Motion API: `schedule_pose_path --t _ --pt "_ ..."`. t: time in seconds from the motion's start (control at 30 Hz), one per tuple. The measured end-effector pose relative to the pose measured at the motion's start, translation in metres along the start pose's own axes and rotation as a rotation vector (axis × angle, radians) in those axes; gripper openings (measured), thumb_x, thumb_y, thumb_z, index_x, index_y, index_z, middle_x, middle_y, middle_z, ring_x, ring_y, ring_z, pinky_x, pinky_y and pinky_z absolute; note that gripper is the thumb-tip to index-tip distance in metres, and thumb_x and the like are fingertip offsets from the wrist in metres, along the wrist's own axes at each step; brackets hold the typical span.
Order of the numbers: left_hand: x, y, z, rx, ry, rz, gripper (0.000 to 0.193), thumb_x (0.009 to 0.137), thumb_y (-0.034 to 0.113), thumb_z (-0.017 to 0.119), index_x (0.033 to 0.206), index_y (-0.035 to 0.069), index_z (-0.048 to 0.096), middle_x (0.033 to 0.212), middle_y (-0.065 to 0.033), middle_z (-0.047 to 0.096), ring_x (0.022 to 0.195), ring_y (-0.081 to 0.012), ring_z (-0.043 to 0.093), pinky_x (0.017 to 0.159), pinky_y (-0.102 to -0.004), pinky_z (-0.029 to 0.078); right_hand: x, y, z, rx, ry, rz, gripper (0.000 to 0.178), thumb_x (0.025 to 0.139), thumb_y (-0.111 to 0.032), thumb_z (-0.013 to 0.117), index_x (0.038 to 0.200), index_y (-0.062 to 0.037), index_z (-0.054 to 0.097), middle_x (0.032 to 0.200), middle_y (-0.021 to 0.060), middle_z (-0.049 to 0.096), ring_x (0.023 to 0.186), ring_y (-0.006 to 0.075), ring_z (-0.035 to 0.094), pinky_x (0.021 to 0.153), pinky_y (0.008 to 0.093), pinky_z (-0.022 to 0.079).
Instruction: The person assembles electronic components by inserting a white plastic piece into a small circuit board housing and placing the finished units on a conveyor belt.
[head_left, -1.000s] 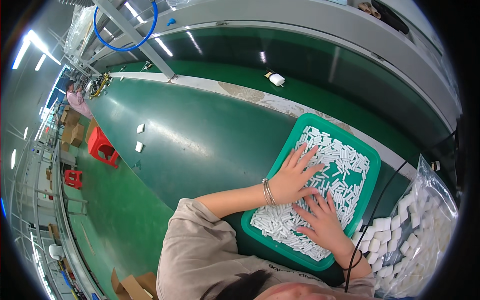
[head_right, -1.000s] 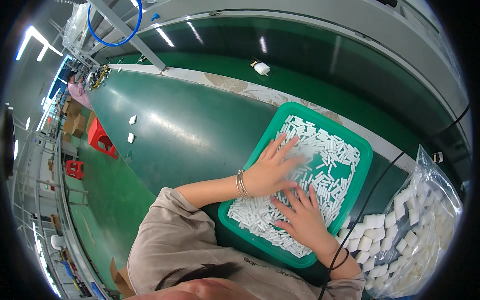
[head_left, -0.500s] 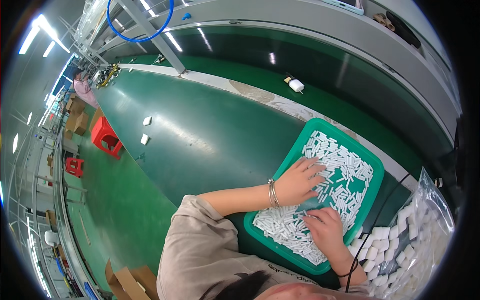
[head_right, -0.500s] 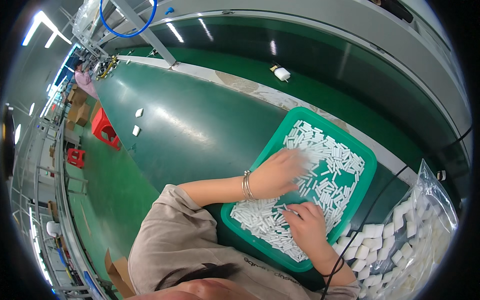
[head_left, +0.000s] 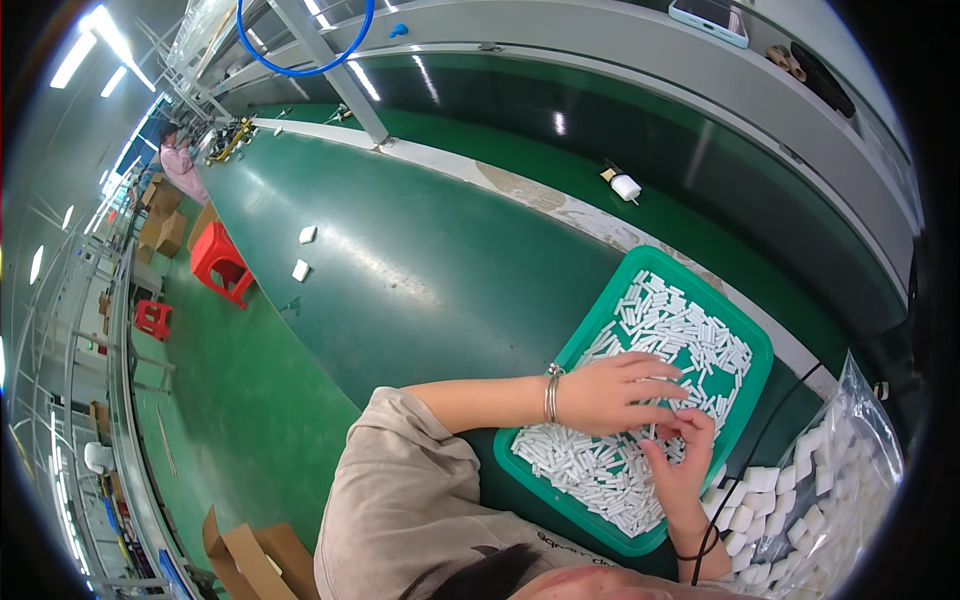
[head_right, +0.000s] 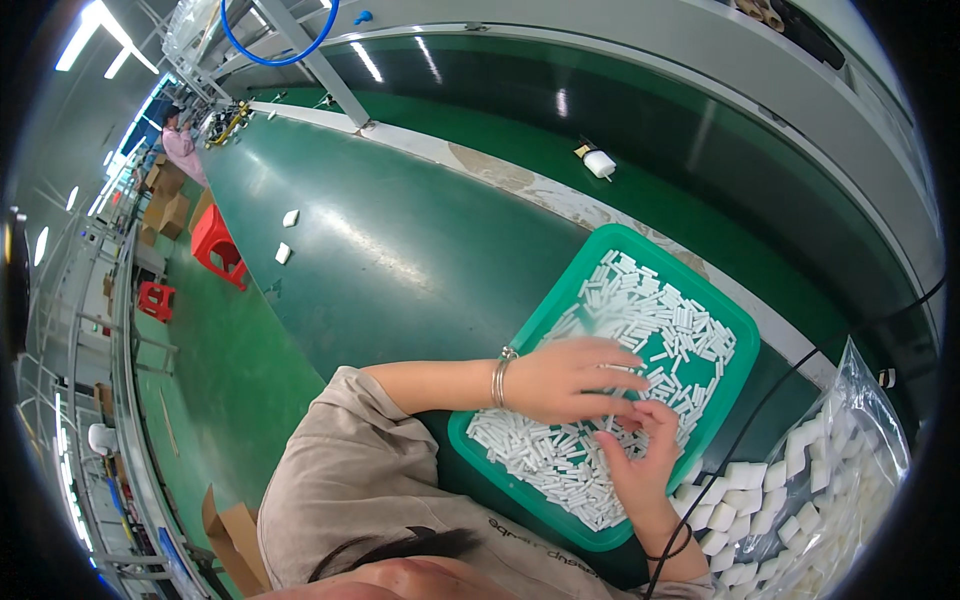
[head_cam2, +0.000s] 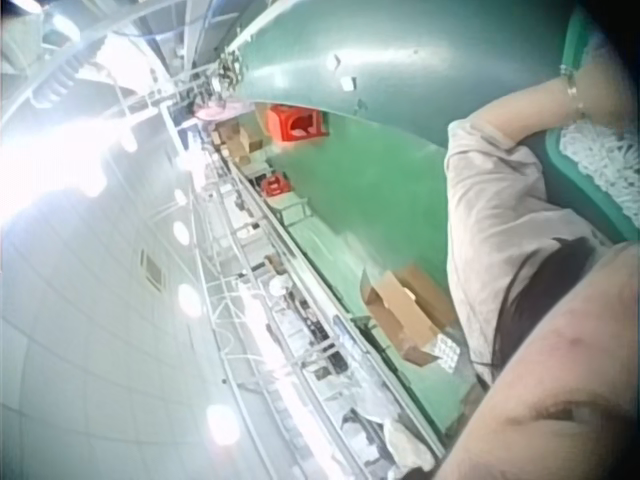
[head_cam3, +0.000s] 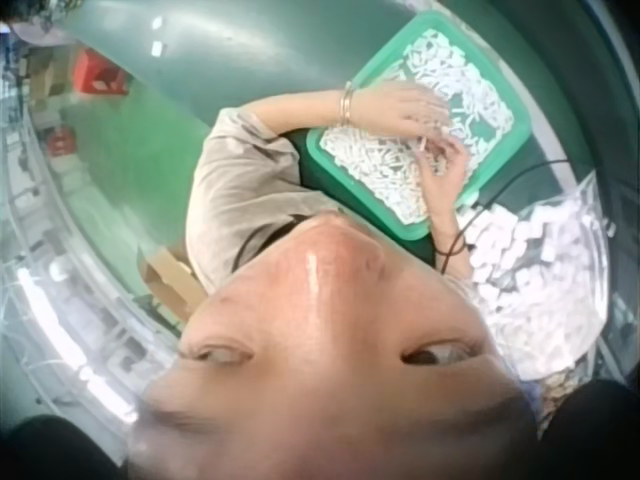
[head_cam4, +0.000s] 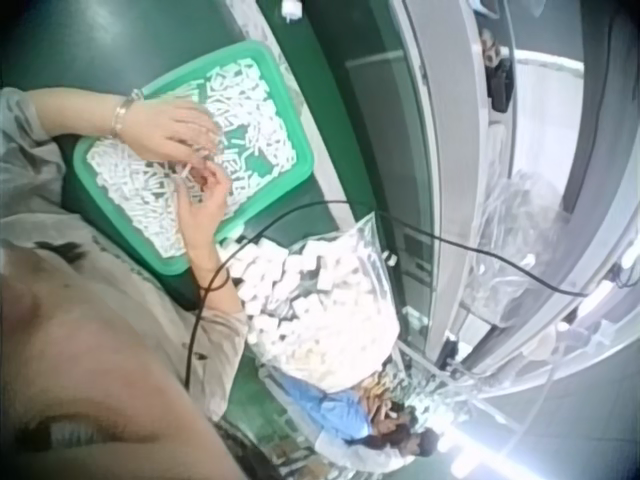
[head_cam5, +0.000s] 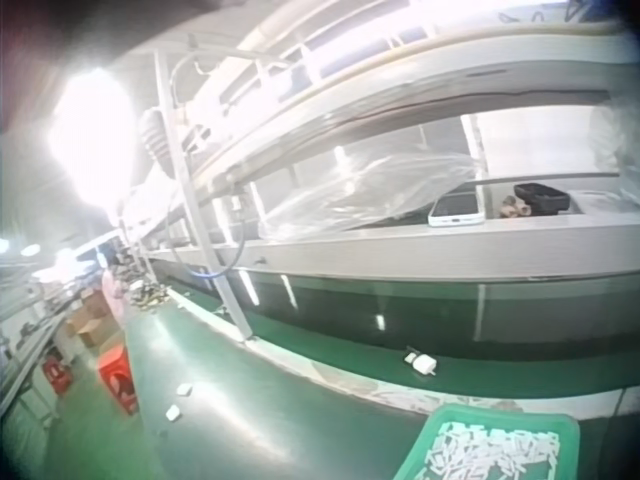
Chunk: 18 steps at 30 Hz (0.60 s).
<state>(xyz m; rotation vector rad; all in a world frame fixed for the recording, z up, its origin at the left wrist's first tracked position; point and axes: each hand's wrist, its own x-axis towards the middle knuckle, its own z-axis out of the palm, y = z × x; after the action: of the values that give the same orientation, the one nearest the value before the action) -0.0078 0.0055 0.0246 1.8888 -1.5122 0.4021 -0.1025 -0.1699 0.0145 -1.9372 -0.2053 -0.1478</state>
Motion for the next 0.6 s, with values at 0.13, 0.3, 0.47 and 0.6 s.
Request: schedule_pose_path --t 0.13,0.3,0.47,0.6 --pt "-0.003 0.002 0.003 -0.026 0.061 0.105 0.016 0.067 0.014 0.061 0.082 0.011 0.059 0.114 -0.0068 0.052 0.107 -0.0262 0.047 0.089 -0.0435 0.040 0.000 0.002 0.006 0.144 0.009 -0.017 0.056 0.066 0.000 0.068 0.112 -0.0013 0.036 0.090 0.0117 0.060 0.080 0.0164 0.057 0.070 0.0264 0.044" --pt "-0.006 0.000 0.005 0.004 0.084 0.186 0.009 0.066 0.015 0.061 0.075 0.013 0.057 0.116 -0.0057 0.051 0.108 -0.0239 0.047 0.091 -0.0416 0.038 0.003 -0.002 0.008 0.206 -0.049 0.091 0.061 0.066 0.002 0.064 0.119 0.0007 0.033 0.091 0.0102 0.057 0.081 0.0162 0.056 0.072 0.0260 0.043" --pt "-0.007 0.001 0.006 0.066 0.085 0.237 0.005 0.067 0.013 0.059 0.071 0.012 0.056 0.114 -0.0035 0.052 0.108 -0.0205 0.048 0.093 -0.0382 0.037 0.003 -0.004 0.004 0.077 -0.092 0.078 0.052 0.066 -0.003 0.069 0.111 0.0031 0.042 0.090 0.0114 0.058 0.080 0.0163 0.057 0.071 0.0265 0.045" --pt "-0.008 0.002 0.003 0.084 0.133 0.235 0.004 0.069 0.012 0.059 0.071 0.011 0.055 0.113 -0.0036 0.053 0.106 -0.0194 0.049 0.092 -0.0373 0.037 0.003 -0.006 0.004 0.067 -0.104 0.053 0.050 0.065 -0.003 0.070 0.109 0.0038 0.045 0.087 0.0106 0.057 0.077 0.0163 0.056 0.069 0.0266 0.045"
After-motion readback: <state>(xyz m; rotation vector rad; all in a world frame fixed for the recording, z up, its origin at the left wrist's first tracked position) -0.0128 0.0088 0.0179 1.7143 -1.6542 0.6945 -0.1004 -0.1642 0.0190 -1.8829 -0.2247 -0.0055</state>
